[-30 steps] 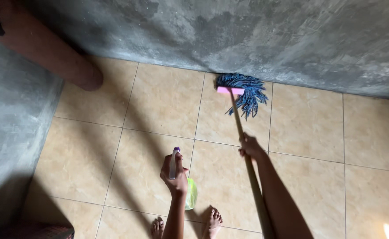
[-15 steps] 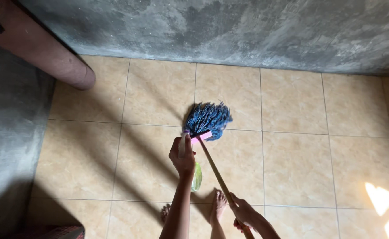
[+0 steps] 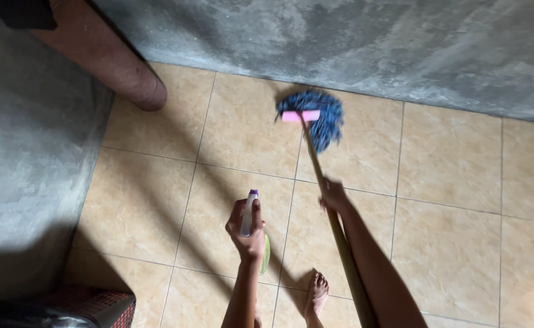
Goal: The person mops a tiled floor using a spray bottle and a string mop. They temporarily move a pair of sneakers and a pair of black shoes to clear the path, then resume mopping the area.
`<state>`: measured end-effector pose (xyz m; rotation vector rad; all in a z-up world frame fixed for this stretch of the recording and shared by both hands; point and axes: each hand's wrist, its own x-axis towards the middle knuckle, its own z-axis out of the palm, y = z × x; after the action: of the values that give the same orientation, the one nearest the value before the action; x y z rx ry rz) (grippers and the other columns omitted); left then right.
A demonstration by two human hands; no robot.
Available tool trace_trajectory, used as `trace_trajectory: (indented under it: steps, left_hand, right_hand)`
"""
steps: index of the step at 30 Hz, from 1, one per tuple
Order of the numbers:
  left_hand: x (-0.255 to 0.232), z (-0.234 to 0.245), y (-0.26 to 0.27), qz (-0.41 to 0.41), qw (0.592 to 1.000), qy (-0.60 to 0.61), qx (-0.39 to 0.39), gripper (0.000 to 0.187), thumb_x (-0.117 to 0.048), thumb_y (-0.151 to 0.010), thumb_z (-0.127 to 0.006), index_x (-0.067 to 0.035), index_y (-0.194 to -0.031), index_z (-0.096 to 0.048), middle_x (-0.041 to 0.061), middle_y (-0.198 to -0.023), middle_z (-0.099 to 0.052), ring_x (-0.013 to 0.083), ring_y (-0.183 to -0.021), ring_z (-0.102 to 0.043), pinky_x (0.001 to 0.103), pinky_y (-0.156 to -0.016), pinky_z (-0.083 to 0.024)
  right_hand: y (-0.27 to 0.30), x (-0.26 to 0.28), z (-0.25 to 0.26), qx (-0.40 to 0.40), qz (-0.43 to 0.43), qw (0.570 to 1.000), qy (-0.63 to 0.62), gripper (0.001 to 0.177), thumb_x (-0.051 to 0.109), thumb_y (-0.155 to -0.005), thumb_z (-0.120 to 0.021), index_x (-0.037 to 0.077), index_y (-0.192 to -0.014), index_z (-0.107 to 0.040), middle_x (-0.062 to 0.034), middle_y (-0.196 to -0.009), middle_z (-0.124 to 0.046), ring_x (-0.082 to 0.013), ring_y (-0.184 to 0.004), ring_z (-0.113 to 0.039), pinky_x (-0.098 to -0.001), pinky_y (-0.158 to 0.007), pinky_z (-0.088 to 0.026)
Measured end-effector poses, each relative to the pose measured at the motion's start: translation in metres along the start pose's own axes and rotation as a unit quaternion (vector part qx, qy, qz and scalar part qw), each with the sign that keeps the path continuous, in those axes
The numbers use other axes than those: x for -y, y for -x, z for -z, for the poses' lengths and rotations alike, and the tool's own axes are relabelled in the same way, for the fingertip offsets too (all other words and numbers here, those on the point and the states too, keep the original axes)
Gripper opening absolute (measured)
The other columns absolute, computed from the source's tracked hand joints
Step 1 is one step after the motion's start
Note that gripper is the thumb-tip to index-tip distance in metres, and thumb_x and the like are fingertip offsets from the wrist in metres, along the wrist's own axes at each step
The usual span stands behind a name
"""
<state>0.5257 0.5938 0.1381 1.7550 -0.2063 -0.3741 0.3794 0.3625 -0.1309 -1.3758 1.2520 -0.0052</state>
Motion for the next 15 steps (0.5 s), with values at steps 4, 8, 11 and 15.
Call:
trace_trajectory:
  steps: [4, 8, 11, 15]
  left_hand:
    - [0.005, 0.007, -0.014, 0.021, 0.999, -0.008, -0.031, 0.028, -0.030, -0.095, -0.067, -0.002, -0.096, -0.069, 0.007, -0.068, -0.068, 0.0140, -0.046, -0.062, 0.029, -0.043, -0.055]
    - [0.009, 0.010, -0.010, -0.015, 0.999, -0.015, -0.049, 0.030, -0.029, -0.096, -0.066, 0.001, -0.100, -0.069, 0.008, -0.077, -0.071, 0.0144, -0.047, -0.063, 0.030, -0.043, -0.054]
    - [0.005, 0.005, -0.012, 0.017, 0.999, 0.000, -0.036, 0.029, -0.026, -0.098, -0.066, 0.002, -0.096, -0.070, 0.010, -0.070, -0.068, 0.0162, -0.046, -0.061, 0.030, -0.044, -0.055]
    - [-0.007, 0.012, 0.001, -0.006, 1.000, 0.024, -0.007, 0.029, -0.028, -0.097, -0.063, 0.001, -0.096, -0.070, 0.007, -0.076, -0.070, 0.0140, -0.052, -0.065, 0.029, -0.044, -0.057]
  right_hand:
    - [-0.073, 0.052, 0.015, 0.009, -0.075, 0.990, -0.116, 0.017, 0.024, -0.102, -0.049, 0.015, -0.108, -0.062, -0.0126, -0.060, -0.057, -0.0202, -0.038, -0.054, -0.0416, -0.035, -0.044]
    - [-0.059, 0.031, 0.019, 0.015, -0.079, 0.983, -0.167, 0.044, 0.040, -0.106, -0.050, -0.002, -0.095, -0.056, -0.0168, -0.061, -0.057, -0.0239, -0.037, -0.057, -0.0431, -0.036, -0.050]
    - [-0.015, 0.006, 0.003, -0.012, -0.102, 0.968, -0.229, 0.052, 0.047, -0.101, -0.054, -0.004, -0.089, -0.057, -0.0205, -0.058, -0.059, -0.0295, -0.035, -0.056, -0.0470, -0.036, -0.050]
    - [0.094, -0.041, -0.011, -0.013, -0.122, 0.961, -0.246, 0.061, 0.054, -0.104, -0.050, -0.004, -0.086, -0.051, -0.0171, -0.052, -0.054, -0.0285, -0.033, -0.055, -0.0445, -0.033, -0.048]
